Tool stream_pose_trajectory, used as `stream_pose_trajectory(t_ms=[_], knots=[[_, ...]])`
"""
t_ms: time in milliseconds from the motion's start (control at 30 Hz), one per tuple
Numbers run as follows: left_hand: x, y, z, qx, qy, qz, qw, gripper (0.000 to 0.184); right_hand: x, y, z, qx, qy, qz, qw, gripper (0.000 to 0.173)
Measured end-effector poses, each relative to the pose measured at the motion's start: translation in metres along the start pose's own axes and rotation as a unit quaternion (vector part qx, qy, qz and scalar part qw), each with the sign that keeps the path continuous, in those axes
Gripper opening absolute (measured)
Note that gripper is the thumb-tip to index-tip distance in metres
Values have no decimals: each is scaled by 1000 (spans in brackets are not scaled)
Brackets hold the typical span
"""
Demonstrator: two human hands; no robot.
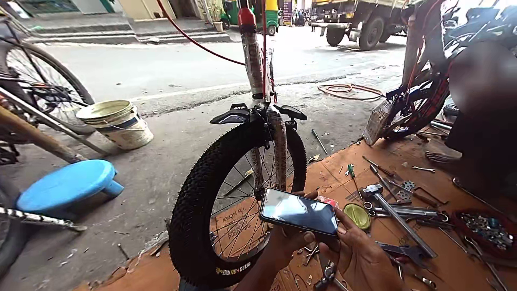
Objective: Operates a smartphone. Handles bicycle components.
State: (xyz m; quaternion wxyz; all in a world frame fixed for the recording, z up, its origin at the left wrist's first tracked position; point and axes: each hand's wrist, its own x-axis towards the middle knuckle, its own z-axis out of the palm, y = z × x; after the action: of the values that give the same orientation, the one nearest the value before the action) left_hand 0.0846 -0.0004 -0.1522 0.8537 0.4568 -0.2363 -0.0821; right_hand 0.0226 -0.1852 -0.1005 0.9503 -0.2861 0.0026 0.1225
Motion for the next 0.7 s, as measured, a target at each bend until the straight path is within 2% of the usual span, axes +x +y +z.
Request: stream_pose_trajectory(t_ms=[100, 233, 367, 400, 467, 567, 700], knots=[[0, 1, -12, -30, -30, 7, 999, 75, 5, 3, 5, -40, 3, 6, 999, 63], [2, 8, -29, -13, -95, 59, 994, 75, 6, 3, 15, -99, -26, 22, 994, 67], [-4, 15, -39, -11, -153, 79, 985, 63, 10, 6, 6, -114, -71, 23, 991, 56], [-4, 15, -39, -6, -157, 71, 985, 64, 9, 6, 5, -112, -79, 26, 990, 55], [-2, 12, -39, -7, -172, 48, 984, 78, 5, 5, 5, -114, -72, 42, 990, 52], [1, 9, -34, -25, -192, 31, 981, 91, 0, 0, -2, -132, -112, 86, 981, 59], [-6, 19, -43, -47, -243, -29, 969, 66, -4, -15, -12, -129, -172, 149, 965, 66]])
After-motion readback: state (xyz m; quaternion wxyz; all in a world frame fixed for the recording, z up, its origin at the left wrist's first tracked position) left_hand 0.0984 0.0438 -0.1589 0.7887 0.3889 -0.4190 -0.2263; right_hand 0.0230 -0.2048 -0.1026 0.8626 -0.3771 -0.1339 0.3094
